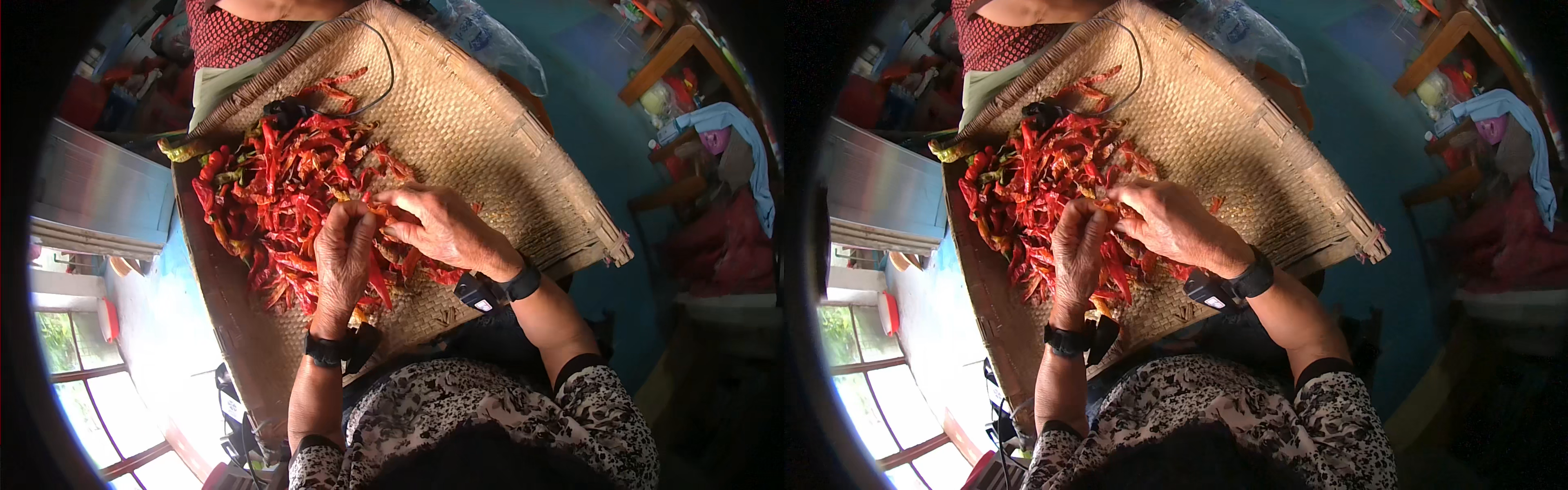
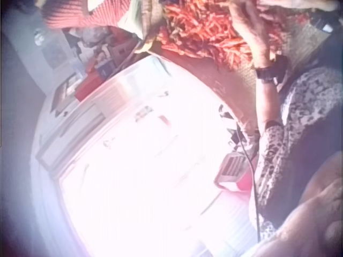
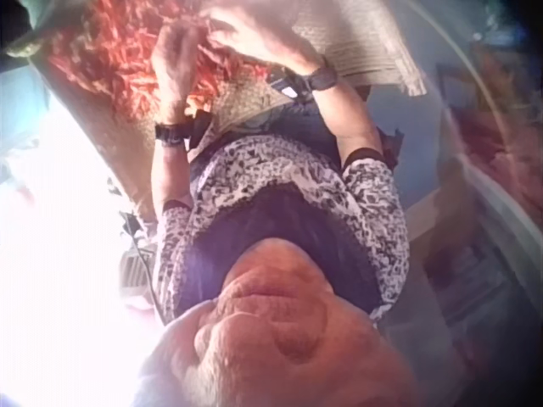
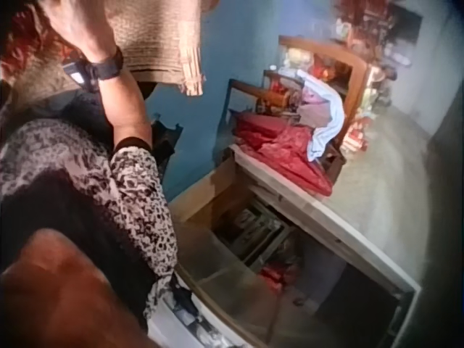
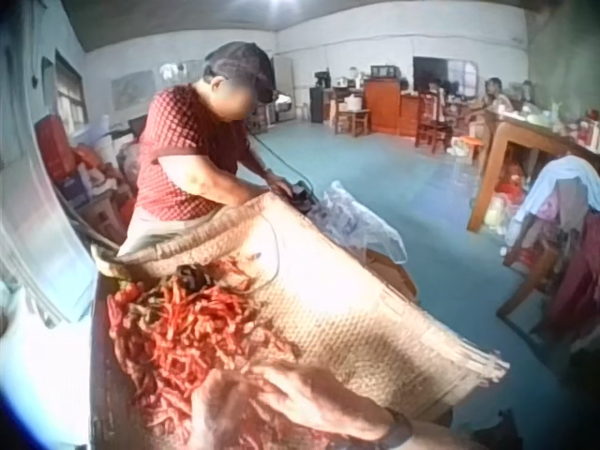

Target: The person sorts dried chili peppers on a woven tray, picking them up one at a time to pull off the stems. They drop the peppers into a bag and a bucket, then brush the loose seeds into a pile on the tray.

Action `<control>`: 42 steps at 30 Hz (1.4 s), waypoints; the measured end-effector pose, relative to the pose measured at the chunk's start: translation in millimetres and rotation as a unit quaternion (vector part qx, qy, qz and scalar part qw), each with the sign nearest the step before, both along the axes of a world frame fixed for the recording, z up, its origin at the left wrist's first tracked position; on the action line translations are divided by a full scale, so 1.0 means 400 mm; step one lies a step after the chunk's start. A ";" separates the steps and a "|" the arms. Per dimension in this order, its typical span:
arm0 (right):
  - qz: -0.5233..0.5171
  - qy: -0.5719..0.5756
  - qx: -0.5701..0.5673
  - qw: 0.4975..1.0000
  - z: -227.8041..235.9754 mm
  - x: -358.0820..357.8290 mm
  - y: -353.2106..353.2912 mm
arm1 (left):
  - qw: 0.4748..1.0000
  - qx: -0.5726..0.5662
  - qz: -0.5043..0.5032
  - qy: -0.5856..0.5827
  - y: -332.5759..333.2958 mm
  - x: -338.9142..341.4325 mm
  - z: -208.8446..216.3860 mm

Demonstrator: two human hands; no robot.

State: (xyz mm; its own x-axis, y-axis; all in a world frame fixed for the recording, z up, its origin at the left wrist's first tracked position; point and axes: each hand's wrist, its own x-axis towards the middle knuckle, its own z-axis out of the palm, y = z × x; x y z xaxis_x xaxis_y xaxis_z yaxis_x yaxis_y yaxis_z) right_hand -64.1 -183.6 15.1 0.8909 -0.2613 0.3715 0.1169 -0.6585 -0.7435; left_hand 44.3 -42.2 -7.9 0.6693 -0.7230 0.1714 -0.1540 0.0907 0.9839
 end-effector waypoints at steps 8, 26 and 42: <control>-0.037 -0.029 0.006 0.999 -0.017 0.005 -0.016 | 0.996 -0.031 -0.044 0.065 -0.009 -0.017 0.028; -0.233 -0.061 -0.061 0.969 0.064 -0.054 -0.150 | 0.906 0.195 0.021 -0.376 0.009 0.045 -0.025; -0.155 -0.169 -0.107 0.968 -0.006 -0.001 -0.059 | 0.913 0.166 -0.069 -0.366 -0.009 0.004 -0.021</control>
